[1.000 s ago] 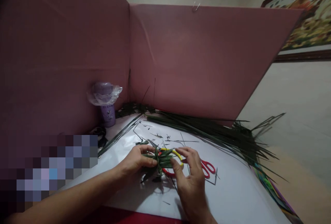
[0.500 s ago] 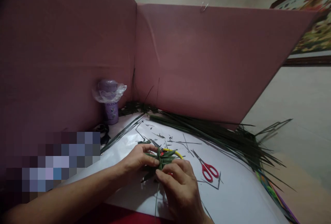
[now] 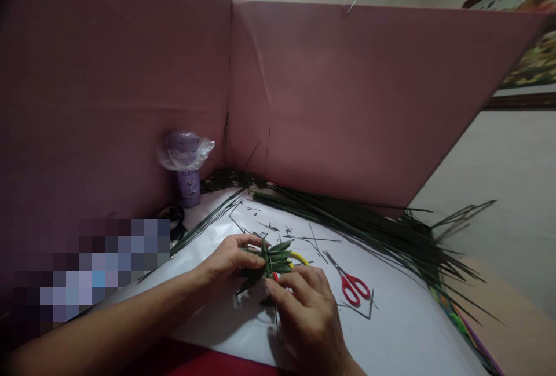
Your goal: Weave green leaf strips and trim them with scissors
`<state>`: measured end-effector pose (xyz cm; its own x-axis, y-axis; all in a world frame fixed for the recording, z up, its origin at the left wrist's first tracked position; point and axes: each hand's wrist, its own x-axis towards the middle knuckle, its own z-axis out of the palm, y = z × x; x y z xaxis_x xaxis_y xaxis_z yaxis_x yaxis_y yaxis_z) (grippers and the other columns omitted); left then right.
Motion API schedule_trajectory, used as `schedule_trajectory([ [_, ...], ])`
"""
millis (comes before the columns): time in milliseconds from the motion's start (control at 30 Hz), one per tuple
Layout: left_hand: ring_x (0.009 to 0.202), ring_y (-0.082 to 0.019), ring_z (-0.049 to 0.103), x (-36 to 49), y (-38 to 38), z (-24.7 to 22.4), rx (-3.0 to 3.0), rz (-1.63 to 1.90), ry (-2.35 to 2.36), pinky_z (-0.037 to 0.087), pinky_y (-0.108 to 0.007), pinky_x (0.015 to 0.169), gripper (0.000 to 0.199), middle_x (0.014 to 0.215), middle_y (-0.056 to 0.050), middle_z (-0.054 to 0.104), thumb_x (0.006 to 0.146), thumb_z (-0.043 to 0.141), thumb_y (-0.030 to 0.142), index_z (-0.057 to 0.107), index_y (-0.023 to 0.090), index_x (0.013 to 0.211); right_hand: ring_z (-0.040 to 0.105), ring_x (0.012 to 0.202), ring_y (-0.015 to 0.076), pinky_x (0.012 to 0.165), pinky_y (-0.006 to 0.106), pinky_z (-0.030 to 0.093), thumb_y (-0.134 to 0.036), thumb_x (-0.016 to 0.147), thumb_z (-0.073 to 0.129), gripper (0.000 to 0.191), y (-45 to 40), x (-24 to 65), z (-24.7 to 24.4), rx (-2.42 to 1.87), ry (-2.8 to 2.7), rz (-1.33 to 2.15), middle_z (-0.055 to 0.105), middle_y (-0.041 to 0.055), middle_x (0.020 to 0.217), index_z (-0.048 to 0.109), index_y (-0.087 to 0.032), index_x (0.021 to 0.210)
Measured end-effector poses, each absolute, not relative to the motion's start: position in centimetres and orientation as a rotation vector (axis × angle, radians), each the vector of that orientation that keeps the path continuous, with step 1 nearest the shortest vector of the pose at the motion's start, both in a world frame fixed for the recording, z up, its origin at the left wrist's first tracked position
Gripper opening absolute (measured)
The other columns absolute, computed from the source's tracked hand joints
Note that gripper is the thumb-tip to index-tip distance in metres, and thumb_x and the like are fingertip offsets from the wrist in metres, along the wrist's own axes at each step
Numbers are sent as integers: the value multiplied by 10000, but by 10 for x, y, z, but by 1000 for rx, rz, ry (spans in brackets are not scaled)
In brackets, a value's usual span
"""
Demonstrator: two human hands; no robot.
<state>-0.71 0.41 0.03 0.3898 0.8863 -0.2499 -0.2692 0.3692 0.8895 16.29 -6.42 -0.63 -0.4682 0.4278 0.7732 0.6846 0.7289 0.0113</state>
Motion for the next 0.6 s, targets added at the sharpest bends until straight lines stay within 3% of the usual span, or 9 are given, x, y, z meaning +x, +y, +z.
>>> schedule_trajectory([
  [233, 566, -148, 586, -9, 11, -6, 903, 924, 880, 425, -261, 553, 469, 692, -24, 643, 492, 689, 113, 566, 140, 943, 557, 847, 225, 721, 388, 475, -49, 770, 469, 401, -65, 166, -10, -826, -2203, -111, 649, 92, 915, 562, -180, 1138],
  [500, 534, -144, 588, -9, 11, -4, 844, 899, 839, 431, -245, 515, 456, 673, -30, 652, 482, 684, 84, 565, 135, 919, 576, 613, 157, 556, 255, 459, -190, 832, 543, 87, -70, 157, -19, -1113, -1859, 214, 636, 32, 718, 619, -201, 872],
  [600, 495, -132, 569, -8, 9, 0, 819, 889, 841, 421, -233, 479, 419, 651, -45, 657, 488, 669, 79, 581, 122, 895, 545, 538, 138, 503, 230, 431, -330, 813, 593, 143, -71, 153, -22, -1286, -1654, 488, 619, 9, 643, 634, -193, 818],
])
